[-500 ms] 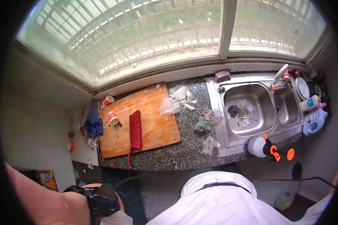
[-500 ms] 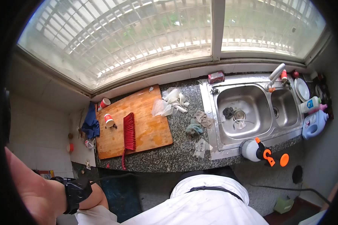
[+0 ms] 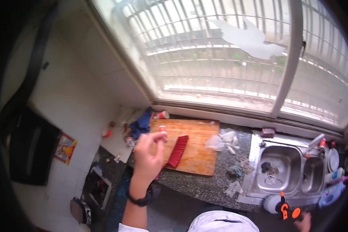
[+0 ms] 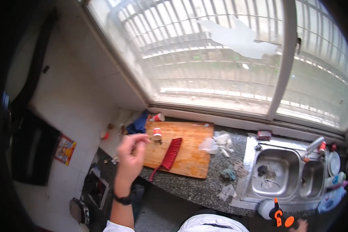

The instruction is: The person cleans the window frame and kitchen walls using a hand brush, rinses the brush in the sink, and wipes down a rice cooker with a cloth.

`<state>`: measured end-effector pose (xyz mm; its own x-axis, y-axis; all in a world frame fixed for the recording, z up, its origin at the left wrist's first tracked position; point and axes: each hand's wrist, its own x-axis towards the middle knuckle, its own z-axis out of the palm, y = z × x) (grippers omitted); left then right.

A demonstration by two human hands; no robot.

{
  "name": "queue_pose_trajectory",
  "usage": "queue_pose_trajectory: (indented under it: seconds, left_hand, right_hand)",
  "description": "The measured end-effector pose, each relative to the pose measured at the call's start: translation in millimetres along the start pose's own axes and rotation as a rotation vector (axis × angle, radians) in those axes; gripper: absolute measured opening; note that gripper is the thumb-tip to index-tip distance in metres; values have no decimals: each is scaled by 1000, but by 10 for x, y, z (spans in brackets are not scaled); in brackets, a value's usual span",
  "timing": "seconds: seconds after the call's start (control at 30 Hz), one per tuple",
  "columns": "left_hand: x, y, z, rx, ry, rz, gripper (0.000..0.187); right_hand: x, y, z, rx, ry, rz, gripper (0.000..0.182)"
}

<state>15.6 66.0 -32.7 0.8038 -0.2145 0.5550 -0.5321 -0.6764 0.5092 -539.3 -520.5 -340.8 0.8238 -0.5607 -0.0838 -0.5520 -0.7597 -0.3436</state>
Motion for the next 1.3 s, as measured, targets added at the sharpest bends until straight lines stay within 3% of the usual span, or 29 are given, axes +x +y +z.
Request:
queue_pose_trajectory:
  seconds: [0.03,0.07,0.13,0.17,0.2,0.27,0.33,0.4,0.47,0.57,0.67,0.73,0.8,0.87,0.9,0.93,0.97,1.0,1.07,1.13,1.2,1.3]
  left_hand:
    - [-231,-539,187,20,-78,-114,16]
    - [-527,-1073,342,95,-153,-247,15]
    - [-1125,-1909,571,268,-269,-552,22]
    - [-1421,-2276,651,278,-333,-626,27]
    - [-1660,-2551,700,280,-396,-693,32]
    - [-1933,-2793,806,405,-427,-729,34]
    - [-2007,-2882,872,465,-599,-842,43]
    - [-2037,-2989,968,542,-657,-854,68]
    - [-2044,-3236,1081,591,-709,-879,68]
    - [-2052,-3549,1227,560,-832,-872,65]
    - [-2162,-3904,1433,493,-886,-771,64]
    - [-2192,-4133,1525,463,-791,-689,55]
    - [-2098,-4182,1439,116,-874,-851,45]
    - [-2075,-4156,1347,-51,-860,-904,42]
    - [-2077,-4202,1386,-289,-845,-948,44]
    - [-2040,-4233,1439,-528,-819,-981,47]
    - [-2021,-4226,1442,-567,-835,-975,52]
    - [-2014,-4232,1455,-568,-849,-960,52]
    - [-2035,-4220,1460,-523,-779,-1002,45]
    - [-2090,-4272,1467,-428,-832,-971,57]
    - [-2124,-4176,1389,-445,-821,-962,59]
    - [-2096,-3938,1140,-410,-715,-956,57]
  right_hand:
    - [160,-658,-78,381,-634,413,82]
    - [159,-1220,-98,536,-678,392,78]
    - [-28,-1160,535,478,-514,276,75]
    - [-36,-1261,698,556,-508,363,71]
    - [-36,-1318,860,863,-509,389,69]
    - [-1,-1564,1015,626,-254,135,61]
    - [-24,-2077,1008,1044,122,341,56]
    - [60,-1588,1432,1006,376,565,59]
    - [46,-1663,1404,830,470,234,64]
    - [123,-1597,1384,676,505,183,62]
    - [99,-1653,1299,682,464,271,60]
    - [89,-2102,1087,601,435,260,59]
    - [149,-2778,811,517,383,256,58]
    - [200,-3358,631,903,248,636,59]
    - [242,-2480,1153,495,416,173,57]
    - [263,-2806,1193,888,428,555,46]
    - [298,-2815,1207,884,445,565,46]
    - [372,-2772,1275,1100,434,619,39]
    - [451,-2676,1447,1540,402,716,51]
    - [604,-3382,1381,1216,487,652,54]
    - [640,-3886,1180,1197,502,572,51]
    - [692,-4322,941,1269,301,435,50]
